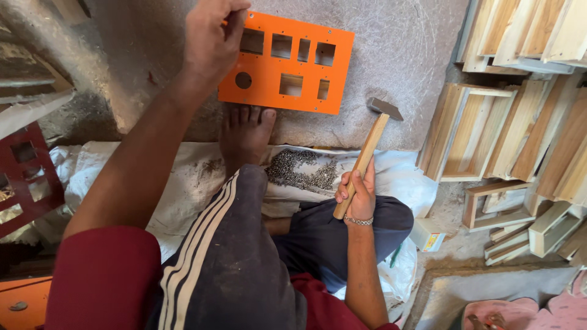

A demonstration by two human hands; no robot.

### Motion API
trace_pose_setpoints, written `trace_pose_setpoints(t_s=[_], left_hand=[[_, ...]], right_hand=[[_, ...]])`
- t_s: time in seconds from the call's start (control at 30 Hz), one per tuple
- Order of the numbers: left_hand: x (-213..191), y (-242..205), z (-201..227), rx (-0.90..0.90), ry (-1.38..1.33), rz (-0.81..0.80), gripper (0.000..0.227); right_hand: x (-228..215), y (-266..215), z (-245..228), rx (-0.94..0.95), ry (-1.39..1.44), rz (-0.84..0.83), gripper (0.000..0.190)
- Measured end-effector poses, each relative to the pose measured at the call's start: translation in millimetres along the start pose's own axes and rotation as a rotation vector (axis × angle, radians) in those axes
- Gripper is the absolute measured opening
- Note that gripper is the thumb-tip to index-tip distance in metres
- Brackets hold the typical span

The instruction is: The person assembles small wooden frames by placing them on colored plastic templates and hammering nails into the corners. They repeat this process with multiple frames and different colored templates.

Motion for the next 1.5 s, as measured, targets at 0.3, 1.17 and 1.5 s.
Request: trace_pose_setpoints(t_s=[0.3,1.17,1.5], left_hand=[[10,-7,-7,0.086,0.054,-0.019,0.01],[7,-5,-4,0.045,0.041,-0.022,0.006],[16,-14,-31,-0.103,0.033,-0.038,0.015]], right_hand=[[17,-31,-15,-0.319,-0.247,0.121,0.075],[199,-34,-73,-0.878,-0.936,-0.184,0.061],[226,-35,-82,-1.106,-1.022,-0.191,0.061]])
Point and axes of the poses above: each hand's wrist, its own y-axis towards the middle knuckle, its own x-axis out of the palm, z = x × y, the point moved 8 cm from there along y, towards the middle knuckle, and after that the axes turned 14 degrees about z, right-handed, at the moved point
